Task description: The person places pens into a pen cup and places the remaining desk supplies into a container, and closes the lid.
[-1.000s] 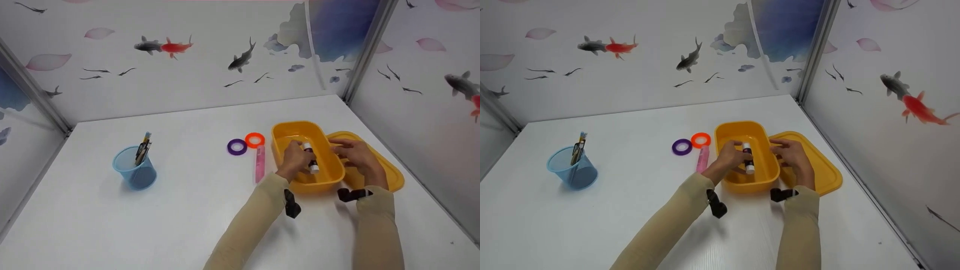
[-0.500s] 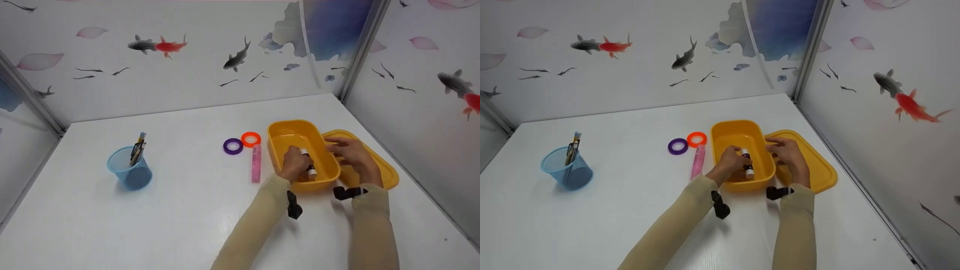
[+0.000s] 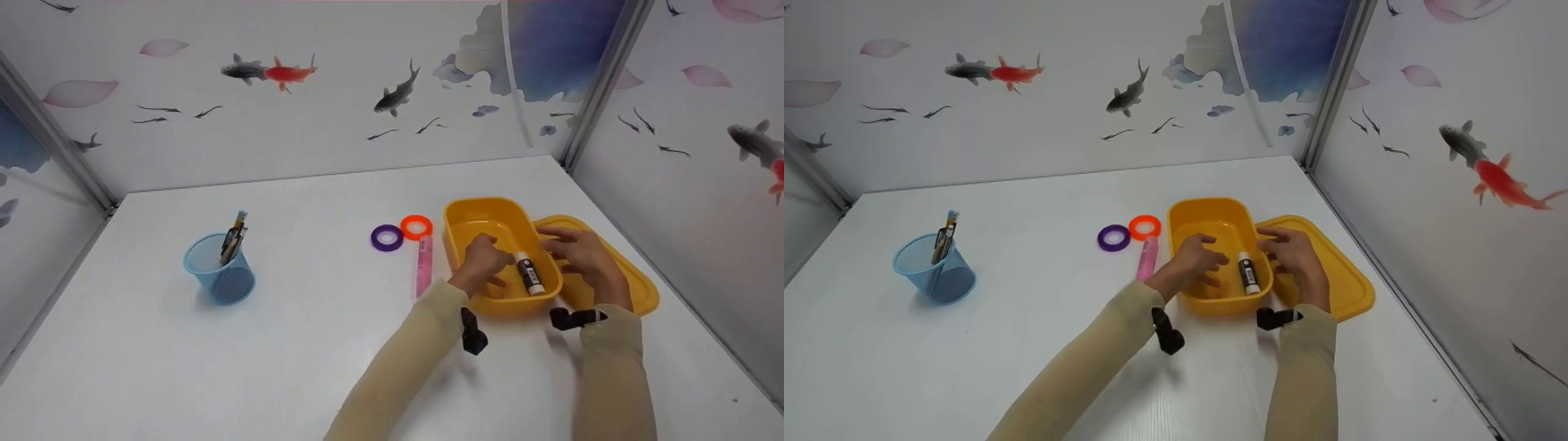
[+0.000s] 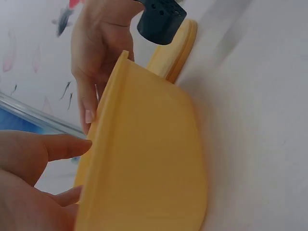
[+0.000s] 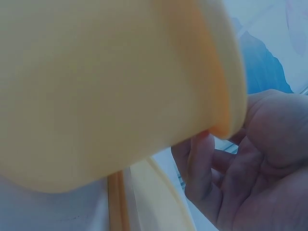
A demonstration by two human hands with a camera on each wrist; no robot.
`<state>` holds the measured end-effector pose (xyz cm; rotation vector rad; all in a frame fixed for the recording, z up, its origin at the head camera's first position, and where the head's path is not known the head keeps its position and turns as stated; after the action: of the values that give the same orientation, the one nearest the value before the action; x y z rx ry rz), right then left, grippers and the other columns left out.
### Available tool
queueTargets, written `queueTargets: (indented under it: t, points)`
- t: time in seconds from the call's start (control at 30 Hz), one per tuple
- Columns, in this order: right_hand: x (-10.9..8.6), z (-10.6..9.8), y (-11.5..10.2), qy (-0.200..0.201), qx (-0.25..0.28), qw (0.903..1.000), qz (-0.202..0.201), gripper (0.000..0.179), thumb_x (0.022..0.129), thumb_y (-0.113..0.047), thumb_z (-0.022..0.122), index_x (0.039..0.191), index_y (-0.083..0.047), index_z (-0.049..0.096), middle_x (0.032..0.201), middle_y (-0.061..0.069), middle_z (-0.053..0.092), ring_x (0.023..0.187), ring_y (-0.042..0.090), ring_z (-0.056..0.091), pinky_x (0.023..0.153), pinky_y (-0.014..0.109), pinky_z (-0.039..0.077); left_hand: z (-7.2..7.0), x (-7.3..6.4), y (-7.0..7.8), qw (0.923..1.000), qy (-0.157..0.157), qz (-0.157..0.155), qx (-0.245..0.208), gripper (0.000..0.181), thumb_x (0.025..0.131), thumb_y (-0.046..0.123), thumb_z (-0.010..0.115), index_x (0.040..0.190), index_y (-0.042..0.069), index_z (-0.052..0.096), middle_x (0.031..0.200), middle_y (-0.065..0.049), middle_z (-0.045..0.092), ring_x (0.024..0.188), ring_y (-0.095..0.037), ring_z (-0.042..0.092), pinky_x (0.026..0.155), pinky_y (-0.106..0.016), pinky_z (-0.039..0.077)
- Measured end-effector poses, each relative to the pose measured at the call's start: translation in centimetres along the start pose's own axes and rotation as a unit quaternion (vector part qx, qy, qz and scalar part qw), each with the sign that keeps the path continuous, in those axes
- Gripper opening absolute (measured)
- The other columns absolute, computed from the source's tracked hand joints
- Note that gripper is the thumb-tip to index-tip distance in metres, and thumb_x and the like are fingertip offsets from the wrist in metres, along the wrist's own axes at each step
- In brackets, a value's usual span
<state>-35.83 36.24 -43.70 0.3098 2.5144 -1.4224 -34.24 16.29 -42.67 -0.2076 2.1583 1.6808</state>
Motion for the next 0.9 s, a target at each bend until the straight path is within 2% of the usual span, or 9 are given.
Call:
queueTargets:
  t: [0.2, 0.33, 0.53, 0.67, 0.9]
  points:
    - [-0.1, -0.1, -0.2, -0.001, -0.006, 0.9999, -0.009, 0.061, 0.100, -0.048, 0.055, 0.153, -0.020, 0.043, 0.150, 0.014, 0.050, 0.121, 0.026, 0.055, 0.085, 0.023, 0.055, -2.7, -0.9, 2.3, 0.9978, -0.018, 0.062, -0.011, 0.050, 0.092, 0.011, 0.070, 0.140, 0.005, 0.054, 0.103, -0.011, 0.068, 0.098, -0.026, 0.069, 0.070, -0.038, 0.064]
    - [-0.1, -0.1, -0.1, -0.004, -0.004, 1.0000, -0.005, 0.062, 0.100, -0.049, 0.055, 0.153, -0.020, 0.043, 0.151, 0.012, 0.048, 0.123, 0.027, 0.053, 0.087, 0.024, 0.054, -4.7, -1.4, 2.9, 0.9973, -0.015, 0.071, 0.002, 0.050, 0.093, 0.013, 0.069, 0.140, 0.007, 0.053, 0.108, -0.012, 0.069, 0.099, -0.025, 0.070, 0.070, -0.036, 0.064]
    - [0.0, -0.1, 0.0, -0.005, 0.002, 1.0000, 0.000, 0.061, 0.100, -0.049, 0.055, 0.153, -0.021, 0.042, 0.152, 0.012, 0.047, 0.126, 0.029, 0.052, 0.088, 0.024, 0.053, -7.2, -1.5, 2.8, 0.9953, -0.026, 0.093, 0.003, 0.048, 0.095, 0.012, 0.067, 0.140, 0.007, 0.052, 0.114, -0.013, 0.069, 0.106, -0.030, 0.070, 0.074, -0.036, 0.064]
    - [0.1, 0.0, 0.1, -0.005, 0.005, 1.0000, 0.004, 0.061, 0.100, -0.048, 0.055, 0.153, -0.021, 0.042, 0.152, 0.012, 0.047, 0.125, 0.029, 0.052, 0.086, 0.022, 0.054, -8.8, -1.3, 2.5, 0.9940, -0.023, 0.107, 0.005, 0.048, 0.094, 0.010, 0.066, 0.140, 0.007, 0.053, 0.114, -0.014, 0.069, 0.108, -0.035, 0.069, 0.073, -0.036, 0.064]
    - [0.1, 0.1, 0.0, -0.006, 0.007, 0.9999, 0.009, 0.061, 0.100, -0.047, 0.056, 0.153, -0.021, 0.042, 0.152, 0.012, 0.046, 0.123, 0.029, 0.051, 0.085, 0.021, 0.054, -11.4, -0.2, 1.2, 0.9920, 0.003, 0.124, 0.023, 0.047, 0.092, 0.004, 0.066, 0.137, 0.005, 0.056, 0.113, -0.016, 0.070, 0.093, -0.028, 0.071, 0.064, -0.034, 0.064]
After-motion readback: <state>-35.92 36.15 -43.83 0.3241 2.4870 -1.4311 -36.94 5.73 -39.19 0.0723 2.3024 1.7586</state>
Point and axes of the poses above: each hand's wrist, its own x-axis towards the middle knuckle, its own z-axis out of the palm, y = z × x, the point moved 8 cm from there along x, towards the middle knuckle
